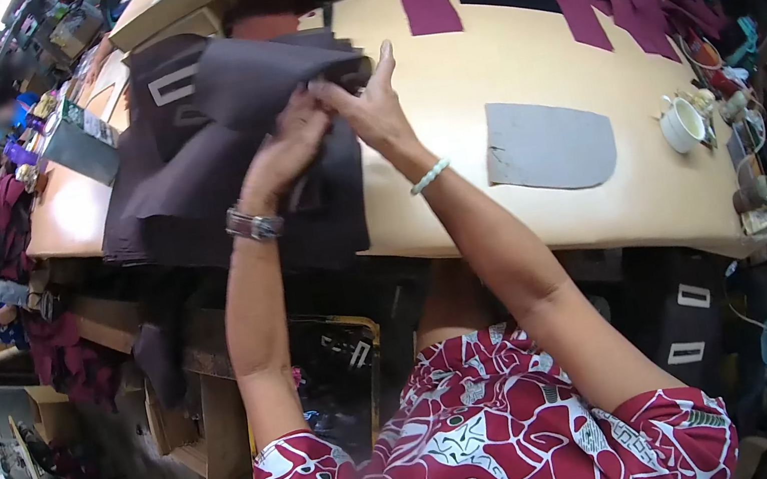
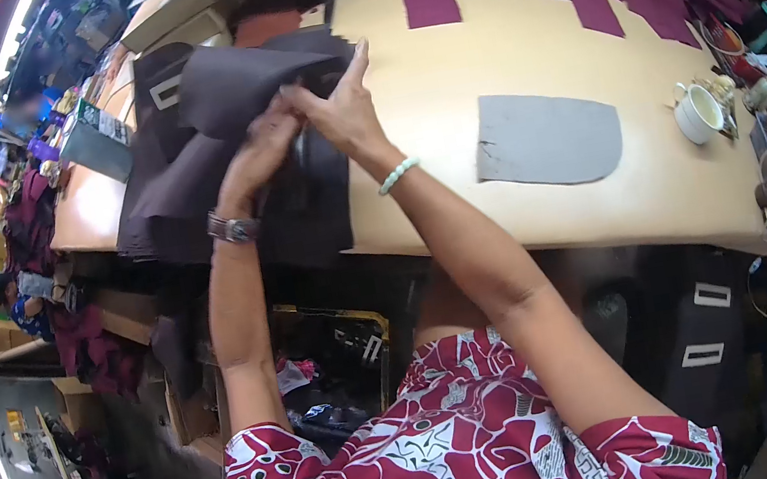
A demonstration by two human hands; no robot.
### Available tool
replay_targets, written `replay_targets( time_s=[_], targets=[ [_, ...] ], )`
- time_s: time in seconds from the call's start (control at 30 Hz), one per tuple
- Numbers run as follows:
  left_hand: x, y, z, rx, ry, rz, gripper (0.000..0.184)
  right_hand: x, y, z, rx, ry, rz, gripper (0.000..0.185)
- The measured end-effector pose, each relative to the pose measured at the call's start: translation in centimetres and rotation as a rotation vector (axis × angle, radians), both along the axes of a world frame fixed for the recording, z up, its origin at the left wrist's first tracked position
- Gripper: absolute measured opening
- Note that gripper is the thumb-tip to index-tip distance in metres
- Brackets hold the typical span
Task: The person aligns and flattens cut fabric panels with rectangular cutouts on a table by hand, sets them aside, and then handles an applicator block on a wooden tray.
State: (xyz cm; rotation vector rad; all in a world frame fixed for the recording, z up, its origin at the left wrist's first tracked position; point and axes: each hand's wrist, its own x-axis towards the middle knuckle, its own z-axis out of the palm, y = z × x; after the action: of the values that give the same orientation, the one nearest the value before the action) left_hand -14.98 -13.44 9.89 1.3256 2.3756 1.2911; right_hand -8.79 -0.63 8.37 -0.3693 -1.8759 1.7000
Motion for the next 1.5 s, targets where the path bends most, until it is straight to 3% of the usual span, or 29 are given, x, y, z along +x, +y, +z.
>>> replay_targets(
  time_s=[0.07, 0.1, 0.13, 0.2, 0.27, 0.3, 0.4, 0.57, 0.67, 0.7, 0.8, 0.83, 0.93, 1.0, 1.17, 1.37, 1.5],
  targets=[
    [3.7, 2.3, -1.3, -0.067, -0.243, -0.033, 0.031, 1.1, 3.2, -0.4, 0.147, -0.122, -0.035, 0.107],
    [4.5, 3.2, -3.6, -0.081, 0.122, -0.124, 0.033, 1.2, 5.2, -1.4, 0.202, -0.184, -0.096, 0.103],
    [5.9, 4.6, -2.5, -0.351, -0.23, -0.087, 0.034, 1.7, 7.2, -2.3, 0.258, -0.245, -0.159, 0.098],
    [10.4, 7.5, -5.0, -0.092, 0.144, -0.06, 0.036, 6.1, 10.0, -0.9, 0.079, -0.275, -0.178, 0.092],
    [13.8, 10.5, -6.2, -0.091, -0.017, -0.159, 0.036, 8.6, 15.7, -6.5, 0.509, -0.211, -0.433, 0.076],
    [15.3, 11.8, -6.2, -0.115, -0.111, -0.234, 0.038, 10.5, 18.2, -7.5, 0.579, -0.18, -0.465, 0.074],
    [19.6, 13.9, -5.9, -0.155, -0.056, -0.373, 0.047, 16.8, 22.2, -7.4, 0.7, -0.189, -0.449, 0.071],
    [19.9, 13.7, -5.3, -0.1, 0.302, -0.203, 0.046, 24.1, 28.2, -7.6, 0.962, -0.324, -0.46, 0.087],
    [17.5, 13.2, -6.6, -0.249, 0.414, -0.1, 0.048, 26.6, 29.7, -7.1, 0.795, -0.364, -0.416, 0.086],
    [16.9, 13.1, -7.5, -0.267, 0.457, -0.065, 0.049, 27.1, 30.3, -6.5, 0.529, -0.448, -0.347, 0.088],
    [16.2, 13.1, -7.7, -0.395, 0.41, -0.045, 0.062, 28.3, 32.1, -5.5, 0.646, -0.474, -0.354, 0.095],
    [16.1, 13.2, -7.8, -0.396, 0.42, -0.054, 0.064, 28.4, 32.7, -5.5, 0.851, -0.447, -0.388, 0.097],
    [16.3, 13.6, -8.1, -0.402, 0.434, -0.08, 0.07, 28.7, 33.7, -4.2, 0.741, -0.64, -0.359, 0.098],
    [17.0, 13.7, -7.4, -0.421, 0.429, -0.094, 0.071, 28.8, 33.7, -3.9, 0.832, -0.67, -0.354, 0.099],
    [19.5, 13.2, -7.6, -0.349, 0.535, -0.041, 0.063, 29.7, 34.8, -6.1, 0.936, -0.608, -0.447, 0.1],
    [19.3, 13.6, -6.3, -0.328, 0.362, -0.055, 0.053, 29.7, 34.1, -3.8, 0.884, -0.715, -0.438, 0.097],
    [18.2, 14.5, -7.5, -0.237, 0.489, -0.003, 0.058, 30.3, 36.0, -4.8, 1.091, -0.667, -0.449, 0.094]
  ],
)
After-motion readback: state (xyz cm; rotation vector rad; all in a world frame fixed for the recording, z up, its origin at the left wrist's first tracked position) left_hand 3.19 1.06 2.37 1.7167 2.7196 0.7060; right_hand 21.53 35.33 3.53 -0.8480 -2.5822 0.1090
